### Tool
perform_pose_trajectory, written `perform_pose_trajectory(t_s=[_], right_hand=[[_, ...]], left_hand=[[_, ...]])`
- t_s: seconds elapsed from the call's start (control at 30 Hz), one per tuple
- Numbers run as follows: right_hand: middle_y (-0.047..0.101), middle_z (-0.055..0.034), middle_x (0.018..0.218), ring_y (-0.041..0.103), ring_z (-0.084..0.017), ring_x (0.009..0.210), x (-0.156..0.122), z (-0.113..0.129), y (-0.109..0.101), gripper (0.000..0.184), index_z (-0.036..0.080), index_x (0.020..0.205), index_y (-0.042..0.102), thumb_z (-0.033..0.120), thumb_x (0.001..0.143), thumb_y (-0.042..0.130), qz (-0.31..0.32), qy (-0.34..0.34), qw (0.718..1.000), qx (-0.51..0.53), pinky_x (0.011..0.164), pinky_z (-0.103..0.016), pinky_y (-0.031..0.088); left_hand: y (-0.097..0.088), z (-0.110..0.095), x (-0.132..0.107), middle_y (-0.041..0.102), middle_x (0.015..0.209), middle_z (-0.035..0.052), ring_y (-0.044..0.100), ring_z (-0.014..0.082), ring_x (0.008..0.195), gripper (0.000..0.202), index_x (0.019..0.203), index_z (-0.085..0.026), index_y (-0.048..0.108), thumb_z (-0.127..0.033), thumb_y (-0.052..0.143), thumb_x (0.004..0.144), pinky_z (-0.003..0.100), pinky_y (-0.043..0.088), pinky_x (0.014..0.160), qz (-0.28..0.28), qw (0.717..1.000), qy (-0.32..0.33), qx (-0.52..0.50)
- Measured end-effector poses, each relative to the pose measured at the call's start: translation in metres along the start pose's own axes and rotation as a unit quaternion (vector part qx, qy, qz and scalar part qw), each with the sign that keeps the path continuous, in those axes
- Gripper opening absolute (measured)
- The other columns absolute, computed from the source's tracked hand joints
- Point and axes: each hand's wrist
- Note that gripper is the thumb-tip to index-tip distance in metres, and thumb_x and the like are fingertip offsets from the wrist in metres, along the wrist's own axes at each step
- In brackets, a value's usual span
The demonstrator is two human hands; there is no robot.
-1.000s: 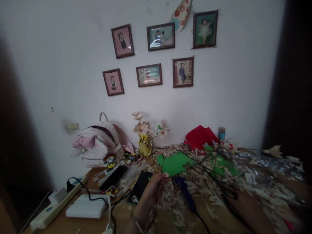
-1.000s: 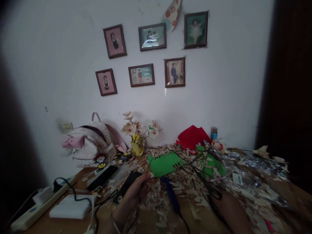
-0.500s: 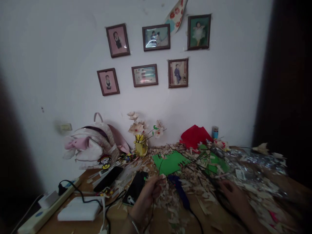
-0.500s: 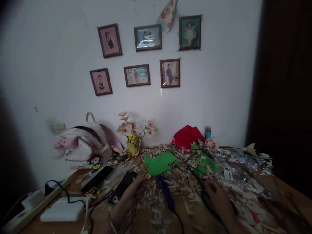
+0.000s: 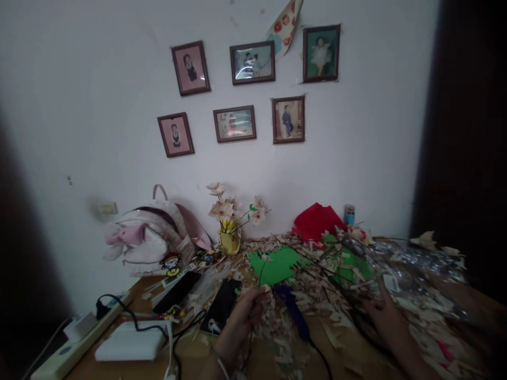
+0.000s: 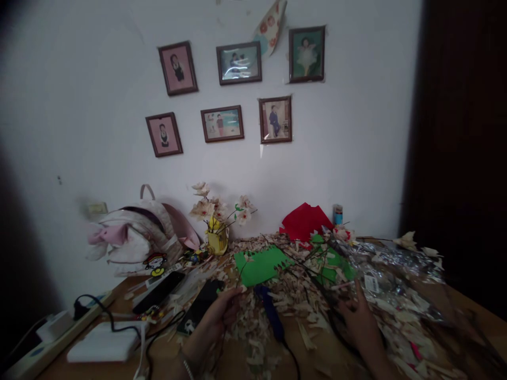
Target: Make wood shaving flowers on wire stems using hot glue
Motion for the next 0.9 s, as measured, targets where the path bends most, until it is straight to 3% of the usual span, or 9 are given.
perform_pose_trajectory(t_s=[0.2, 0.47, 0.6, 0.73, 0.9], right_hand=[[0.057, 0.0052, 0.05, 0.055, -0.022, 0.049, 0.0, 0.001, 0.003, 0.085, 0.007, 0.138, 0.025, 0.051, 0.067, 0.044, 0.039, 0.021, 0.998, 0.052, 0.053, -0.031, 0.039], [0.058, 0.003, 0.054, 0.055, -0.023, 0.053, -0.001, 0.005, 0.004, 0.1, -0.003, 0.14, 0.013, 0.055, 0.064, 0.042, 0.038, 0.037, 0.998, 0.033, 0.056, -0.032, 0.039], [0.058, 0.0029, 0.053, 0.056, -0.025, 0.055, 0.0, 0.005, 0.004, 0.099, -0.001, 0.14, 0.015, 0.056, 0.063, 0.04, 0.049, 0.038, 0.998, 0.03, 0.058, -0.033, 0.04], [0.059, 0.0024, 0.053, 0.056, -0.025, 0.054, 0.002, 0.001, 0.005, 0.1, -0.002, 0.139, 0.015, 0.057, 0.063, 0.04, 0.05, 0.029, 0.998, 0.02, 0.056, -0.033, 0.04], [0.058, 0.0035, 0.053, 0.056, -0.023, 0.051, 0.004, -0.009, 0.009, 0.093, 0.001, 0.139, 0.018, 0.056, 0.067, 0.039, 0.042, 0.016, 0.999, 0.013, 0.053, -0.031, 0.041]], left_hand=[[-0.008, 0.004, 0.006, 0.025, 0.029, -0.0127, 0.01, 0.0011, 0.028, 0.029, 0.059, -0.013, 0.06, -0.039, 0.071, 0.064, 0.018, 0.003, 0.033, 0.023, 1.0, -0.006, 0.003], [-0.007, 0.003, 0.004, 0.027, 0.032, -0.0126, 0.014, 0.0009, 0.03, 0.034, 0.058, -0.013, 0.059, -0.041, 0.078, 0.052, 0.018, 0.004, 0.033, 0.029, 1.0, 0.0, -0.011], [-0.006, 0.002, 0.003, 0.032, 0.033, -0.0119, 0.012, 0.0, 0.029, 0.033, 0.059, -0.013, 0.059, -0.04, 0.077, 0.052, 0.018, 0.001, 0.034, 0.021, 1.0, -0.004, -0.014], [-0.004, 0.0, 0.003, 0.028, 0.03, -0.0129, 0.012, 0.0001, 0.028, 0.03, 0.057, -0.013, 0.059, -0.039, 0.075, 0.057, 0.018, 0.001, 0.034, 0.012, 1.0, -0.012, -0.012], [-0.002, -0.001, 0.002, 0.04, 0.036, -0.0104, 0.012, -0.001, 0.028, 0.027, 0.059, -0.013, 0.058, -0.034, 0.074, 0.059, 0.017, 0.0, 0.034, 0.003, 1.0, -0.014, -0.013]])
Point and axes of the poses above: each hand's wrist, its own x-axis towards the middle knuckle, its own y-axis out of the palm, z = x × y
